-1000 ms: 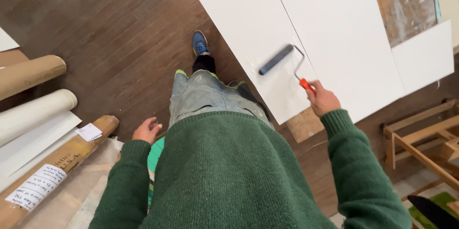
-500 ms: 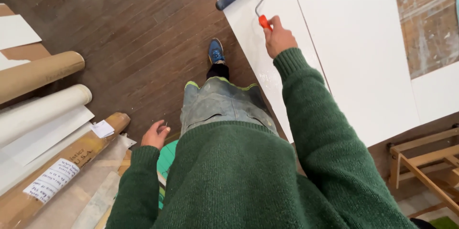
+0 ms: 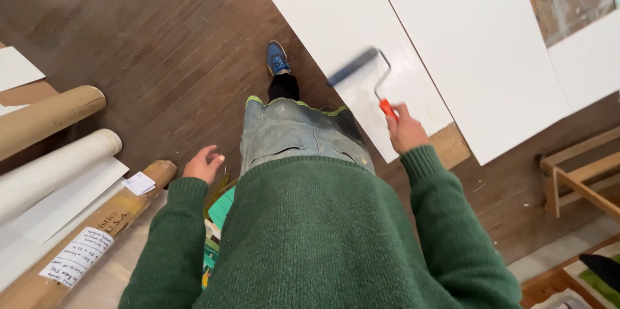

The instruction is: Apply white liquid finish to boards using a brush and a paint roller.

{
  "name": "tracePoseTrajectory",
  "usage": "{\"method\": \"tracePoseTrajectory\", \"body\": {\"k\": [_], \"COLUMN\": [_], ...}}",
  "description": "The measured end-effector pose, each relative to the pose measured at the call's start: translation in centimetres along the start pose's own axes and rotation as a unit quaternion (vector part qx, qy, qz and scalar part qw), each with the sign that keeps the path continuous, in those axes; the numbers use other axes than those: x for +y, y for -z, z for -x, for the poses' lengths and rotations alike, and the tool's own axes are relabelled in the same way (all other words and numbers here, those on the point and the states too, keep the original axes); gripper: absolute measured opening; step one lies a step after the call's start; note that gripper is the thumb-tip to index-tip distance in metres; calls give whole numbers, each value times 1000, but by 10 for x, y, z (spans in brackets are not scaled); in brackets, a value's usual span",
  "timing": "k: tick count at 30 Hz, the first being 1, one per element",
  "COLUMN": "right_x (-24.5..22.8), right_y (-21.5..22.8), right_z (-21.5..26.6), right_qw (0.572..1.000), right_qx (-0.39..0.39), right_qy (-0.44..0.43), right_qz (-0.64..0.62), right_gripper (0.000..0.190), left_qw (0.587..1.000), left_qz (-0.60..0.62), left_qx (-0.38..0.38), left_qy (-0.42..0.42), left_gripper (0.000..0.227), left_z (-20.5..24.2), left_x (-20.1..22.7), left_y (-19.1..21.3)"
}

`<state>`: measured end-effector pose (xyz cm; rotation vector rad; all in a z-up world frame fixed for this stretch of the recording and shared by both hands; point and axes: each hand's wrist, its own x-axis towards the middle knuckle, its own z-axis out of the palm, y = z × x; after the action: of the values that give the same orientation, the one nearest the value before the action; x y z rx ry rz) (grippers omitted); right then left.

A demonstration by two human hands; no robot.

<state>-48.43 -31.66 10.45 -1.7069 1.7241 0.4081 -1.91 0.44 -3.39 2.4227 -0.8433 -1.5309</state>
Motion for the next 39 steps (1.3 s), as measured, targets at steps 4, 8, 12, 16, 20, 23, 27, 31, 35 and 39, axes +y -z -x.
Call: {"method": "tracePoseTrajectory", "body": {"k": [4,8,12,16,20,23,27,31,35,39], "right_x": [69,120,125,80,13,-40,-129,-222,-279,-314], "right_y": [-10,-12,-9,-3,-2,-5,0,11,1,1], "right_z": [75,117,121,80,27,-29,-98,-149,-199,-218], "right_qw": [999,996,993,994,997,997,993,994,991,993], "right_qx": [2,10,-4,6,0,26,40,14,33,26], "right_qy": [-43,-73,-81,-52,-16,32,85,86,122,117], "right_qz": [7,50,87,91,81,69,66,64,38,13], "right_gripper": [33,35,37,36,33,30,27,27,27,27], "left_qw": [999,999,1000,1000,998,995,995,989,985,986], "left_qz": [-25,-7,2,12,11,32,61,80,110,90], "left_qx": [-7,-9,-13,-11,-12,-3,22,37,47,44], "left_qy": [-30,-31,-10,-6,66,93,80,117,125,130], "left_gripper": [56,58,57,57,58,58,56,56,56,55], "left_z": [8,20,42,49,58,53,43,36,30,27], "left_x": [-1,-9,-37,-58,-59,-62,-57,-44,-41,-36], "left_y": [-14,-34,-53,-57,-42,-29,-9,12,26,32]}}
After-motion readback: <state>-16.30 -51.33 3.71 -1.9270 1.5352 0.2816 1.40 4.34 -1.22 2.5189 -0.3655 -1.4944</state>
